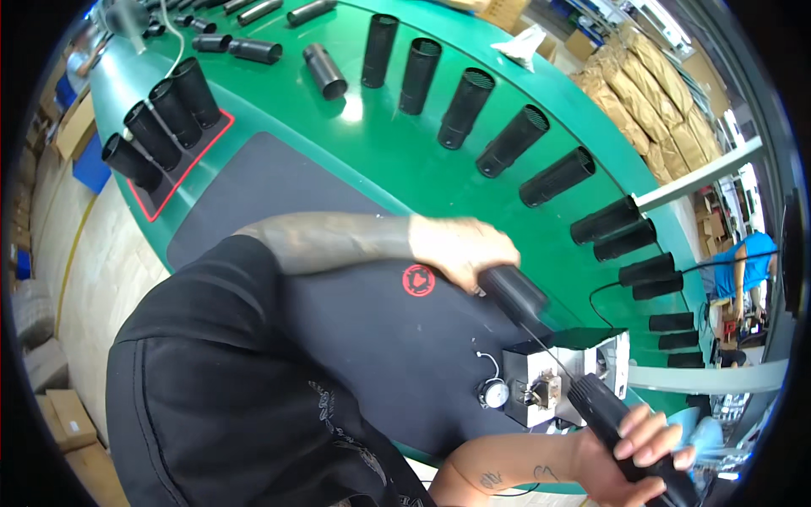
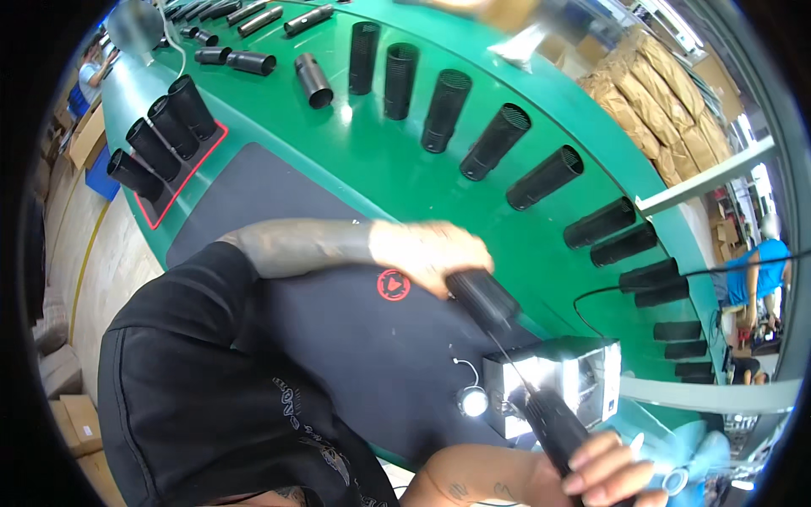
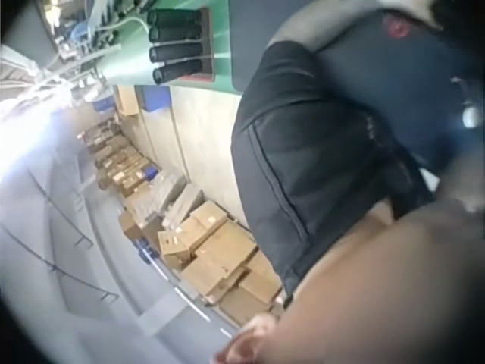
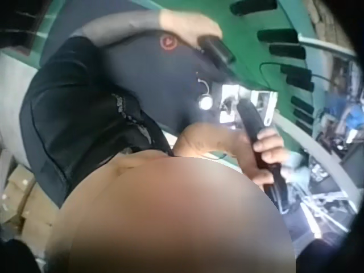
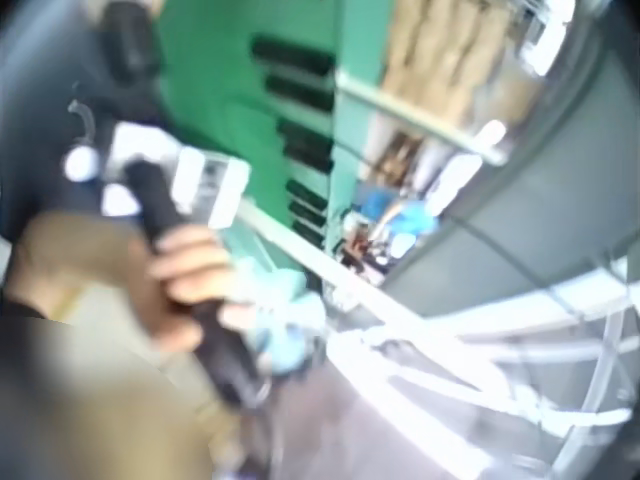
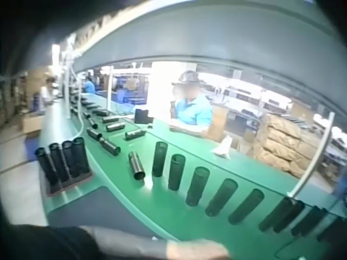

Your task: The recorder is assembling black plastic tube components using an electric power screwdriver at a production workbench.

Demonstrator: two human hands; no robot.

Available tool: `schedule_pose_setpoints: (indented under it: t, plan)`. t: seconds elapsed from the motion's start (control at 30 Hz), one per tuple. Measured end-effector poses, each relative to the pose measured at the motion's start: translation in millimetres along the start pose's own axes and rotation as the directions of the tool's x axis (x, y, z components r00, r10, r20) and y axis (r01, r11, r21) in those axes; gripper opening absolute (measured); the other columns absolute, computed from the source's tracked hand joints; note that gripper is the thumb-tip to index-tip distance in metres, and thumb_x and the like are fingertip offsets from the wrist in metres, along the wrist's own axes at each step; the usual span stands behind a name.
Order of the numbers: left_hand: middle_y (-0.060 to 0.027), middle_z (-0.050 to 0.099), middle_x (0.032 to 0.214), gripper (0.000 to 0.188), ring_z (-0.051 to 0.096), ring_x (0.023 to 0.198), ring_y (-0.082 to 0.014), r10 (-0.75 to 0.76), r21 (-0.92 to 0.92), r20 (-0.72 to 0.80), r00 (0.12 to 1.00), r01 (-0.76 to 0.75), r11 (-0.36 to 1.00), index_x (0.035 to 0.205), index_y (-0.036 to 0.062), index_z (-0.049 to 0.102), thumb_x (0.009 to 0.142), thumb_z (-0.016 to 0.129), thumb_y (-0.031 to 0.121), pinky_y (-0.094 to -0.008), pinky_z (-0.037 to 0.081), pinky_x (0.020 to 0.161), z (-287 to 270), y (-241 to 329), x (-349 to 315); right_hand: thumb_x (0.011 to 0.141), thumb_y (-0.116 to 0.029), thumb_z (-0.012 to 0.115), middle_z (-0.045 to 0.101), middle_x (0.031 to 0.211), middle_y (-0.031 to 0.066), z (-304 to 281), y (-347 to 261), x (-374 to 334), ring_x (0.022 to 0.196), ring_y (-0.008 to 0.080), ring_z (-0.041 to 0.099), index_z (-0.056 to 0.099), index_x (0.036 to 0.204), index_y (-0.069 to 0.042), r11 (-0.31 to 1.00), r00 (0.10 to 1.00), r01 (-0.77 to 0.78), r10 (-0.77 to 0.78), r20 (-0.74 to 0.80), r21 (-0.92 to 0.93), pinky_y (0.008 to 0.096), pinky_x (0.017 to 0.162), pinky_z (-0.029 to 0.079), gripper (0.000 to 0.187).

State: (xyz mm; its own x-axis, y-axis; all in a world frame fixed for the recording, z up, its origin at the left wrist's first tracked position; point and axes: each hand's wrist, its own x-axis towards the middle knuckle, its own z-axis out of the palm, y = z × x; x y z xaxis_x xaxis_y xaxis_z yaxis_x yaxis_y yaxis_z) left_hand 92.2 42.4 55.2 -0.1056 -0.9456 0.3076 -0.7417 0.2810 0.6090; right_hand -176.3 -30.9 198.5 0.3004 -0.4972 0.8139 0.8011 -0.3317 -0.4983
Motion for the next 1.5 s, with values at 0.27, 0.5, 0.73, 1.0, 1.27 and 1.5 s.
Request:
schedule_pose_setpoints:
  t: [0.27,0.5,0.73,1.0,1.27,1.5]
  plan:
    - [-0.0157,0.059,0.095,0.059,0.056,0.096,-0.0346,-0.638,0.622,0.079,0.766,0.463,0.632,0.103,0.0032,0.058,0.049,0.077,0.018,-0.0424,0.045,0.082,-100,-61,-71,0.081,-0.025,0.065,0.047,0.072,0.0003,-13,-55,13,0.054,0.0079,0.046,0.044,0.100,-0.006,0.981,0.986,0.151,-0.140,-0.095,0.118,0.0233,0.056,0.038,0.033]
    - [-0.0283,0.033,0.138,0.107,0.034,0.130,-0.0339,-0.737,-0.388,-0.504,0.450,0.644,0.659,0.137,-0.0105,0.020,0.066,0.077,0.045,-0.0378,0.032,0.104,-86,-121,-18,0.086,-0.031,0.060,0.049,0.073,0.0050,-26,-64,7,0.054,0.0149,0.050,0.038,0.110,-0.008,0.955,0.953,0.295,-0.293,-0.074,0.023,0.0302,0.053,0.044,0.040]
    - [-0.0189,0.050,0.123,0.088,0.050,0.113,-0.0241,-0.719,-0.517,-0.557,0.415,0.504,0.692,0.129,-0.0093,0.032,0.068,0.079,0.033,-0.0315,0.041,0.094,-80,-137,8,0.085,-0.030,0.063,0.050,0.074,0.0058,-41,-70,4,0.053,0.0152,0.051,0.037,0.108,-0.009,0.950,0.944,0.313,-0.313,-0.101,-0.008,0.0306,0.052,0.044,0.041]
    - [-0.0137,0.058,0.114,0.062,0.057,0.102,-0.0226,-0.726,-0.510,-0.484,0.488,0.517,0.687,0.122,-0.0030,0.046,0.074,0.075,0.023,-0.0323,0.046,0.086,-86,-181,-3,0.084,-0.030,0.065,0.050,0.075,0.0066,-42,-73,2,0.051,0.0158,0.051,0.033,0.110,-0.009,0.943,0.931,0.331,-0.330,-0.158,-0.024,0.0315,0.053,0.045,0.046]
    - [-0.0091,0.061,0.110,0.054,0.057,0.097,-0.0167,-0.527,-0.412,-0.690,0.496,0.330,0.849,0.119,-0.0021,0.051,0.076,0.071,0.023,-0.0299,0.044,0.085,-84,-87,10,0.082,-0.032,0.068,0.052,0.078,0.0042,-41,-87,6,0.056,0.0148,0.053,0.035,0.113,-0.011,0.993,0.999,0.034,-0.030,0.034,-0.114,0.0299,0.053,0.044,0.050]
    - [-0.0032,0.057,0.093,0.049,0.053,0.082,-0.0121,-0.452,-0.551,-0.316,0.834,0.226,0.803,0.105,0.0034,0.051,0.068,0.078,0.019,-0.0285,0.047,0.075,12,40,12,0.076,-0.034,0.064,0.046,0.073,0.0023,-18,-62,-2,0.052,0.0088,0.043,0.045,0.103,-0.005,0.995,0.998,-0.035,0.041,0.055,-0.097,0.0246,0.053,0.034,0.044]
